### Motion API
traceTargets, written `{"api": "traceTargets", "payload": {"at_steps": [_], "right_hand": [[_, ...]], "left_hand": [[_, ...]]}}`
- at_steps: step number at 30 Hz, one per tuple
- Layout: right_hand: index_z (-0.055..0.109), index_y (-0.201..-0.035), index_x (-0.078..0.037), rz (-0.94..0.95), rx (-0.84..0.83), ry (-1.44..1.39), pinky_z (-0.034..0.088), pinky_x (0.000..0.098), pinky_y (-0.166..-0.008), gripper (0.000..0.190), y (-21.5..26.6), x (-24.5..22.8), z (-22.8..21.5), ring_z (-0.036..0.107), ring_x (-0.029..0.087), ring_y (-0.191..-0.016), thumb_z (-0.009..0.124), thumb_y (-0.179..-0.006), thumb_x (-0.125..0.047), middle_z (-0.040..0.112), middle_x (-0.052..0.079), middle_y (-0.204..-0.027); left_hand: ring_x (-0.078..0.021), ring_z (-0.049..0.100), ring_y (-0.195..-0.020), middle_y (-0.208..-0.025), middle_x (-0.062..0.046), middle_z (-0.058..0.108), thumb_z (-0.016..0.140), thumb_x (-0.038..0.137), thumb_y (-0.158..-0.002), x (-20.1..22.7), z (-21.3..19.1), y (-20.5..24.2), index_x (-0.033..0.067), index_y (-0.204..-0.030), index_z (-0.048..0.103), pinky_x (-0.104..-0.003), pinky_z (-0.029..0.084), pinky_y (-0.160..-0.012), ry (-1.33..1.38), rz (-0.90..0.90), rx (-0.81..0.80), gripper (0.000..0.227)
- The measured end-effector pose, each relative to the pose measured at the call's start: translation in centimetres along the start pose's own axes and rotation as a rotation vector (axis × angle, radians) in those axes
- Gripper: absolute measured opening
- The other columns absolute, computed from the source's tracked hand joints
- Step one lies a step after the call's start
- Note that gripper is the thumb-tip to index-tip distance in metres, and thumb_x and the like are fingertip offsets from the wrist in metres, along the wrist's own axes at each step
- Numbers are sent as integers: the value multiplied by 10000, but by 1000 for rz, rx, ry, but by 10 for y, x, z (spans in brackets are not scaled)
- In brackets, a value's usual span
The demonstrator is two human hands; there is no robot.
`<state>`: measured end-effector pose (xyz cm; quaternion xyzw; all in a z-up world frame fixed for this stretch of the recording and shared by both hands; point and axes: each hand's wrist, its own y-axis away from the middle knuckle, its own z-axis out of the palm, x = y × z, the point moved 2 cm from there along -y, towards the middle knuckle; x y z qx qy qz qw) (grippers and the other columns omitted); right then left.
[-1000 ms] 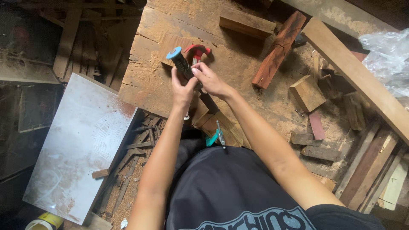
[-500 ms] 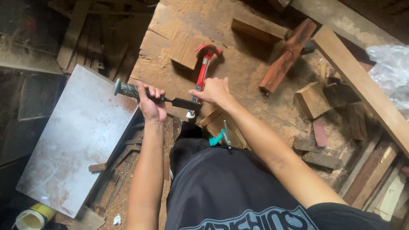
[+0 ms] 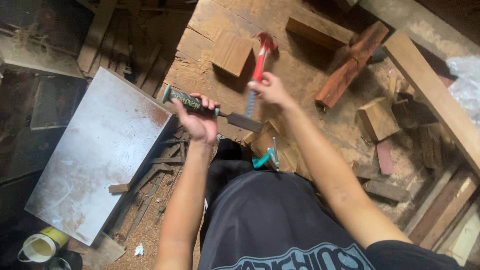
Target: The person uses a chisel and hammer to carve a small wooden block on a workbench. They repeatedly strike the chisel to remove material, then reposition the block and continue carving.
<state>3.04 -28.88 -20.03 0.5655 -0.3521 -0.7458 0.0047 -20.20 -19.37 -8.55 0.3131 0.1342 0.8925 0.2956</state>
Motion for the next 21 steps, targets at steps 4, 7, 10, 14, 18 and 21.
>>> {"api": "traceTargets", "payload": {"at_steps": [4,7,10,14,18,21], "right_hand": [[594,-1327,-122,138,3,-37,479,243,-609,321,39,-3,-87,664,81,-810,597,-1006,-137,718,7,-975],[570,-1288,-104,134,127,-33,565,274,-598,258,68,17,-112,644,98,-717,506,-1050,-182,667,8,-924],[580,-1300,-96,92,228,86,518,261,-525,271,87,36,-113,599,88,-634,493,-1083,-234,644,17,-892],[592,-1331,-85,11,364,152,488,264,-462,310,109,50,-113,563,83,-546,524,-1071,-238,655,25,-833],[564,-1384,-81,-1,387,130,463,268,-437,380,118,60,-119,535,78,-509,567,-1049,-261,654,22,-772],[565,-1378,-62,0,375,120,441,267,-428,392,119,71,-125,523,82,-499,572,-1040,-260,644,26,-770]], "left_hand": [[-193,473,-718,-765,-43,487,480,728,-967,-30,6,-8,108,-1011,536,-390,450,-812,3,-74,-85,623],[-189,450,-669,-721,-43,466,468,726,-967,-51,6,-15,110,-987,528,-381,449,-775,-50,-90,-97,619],[-183,429,-628,-688,-42,449,457,738,-963,-69,9,-23,111,-963,517,-375,441,-727,-103,-95,-113,630],[-179,412,-591,-656,-35,429,456,763,-957,-85,13,-34,113,-944,502,-363,427,-674,-197,-72,-173,651],[-175,407,-566,-640,-35,429,448,780,-939,-92,20,-50,110,-940,502,-357,424,-655,-224,-85,-203,672],[-169,409,-568,-640,-30,426,448,785,-936,-97,23,-56,109,-930,500,-356,422,-653,-226,-112,-211,678]]}}
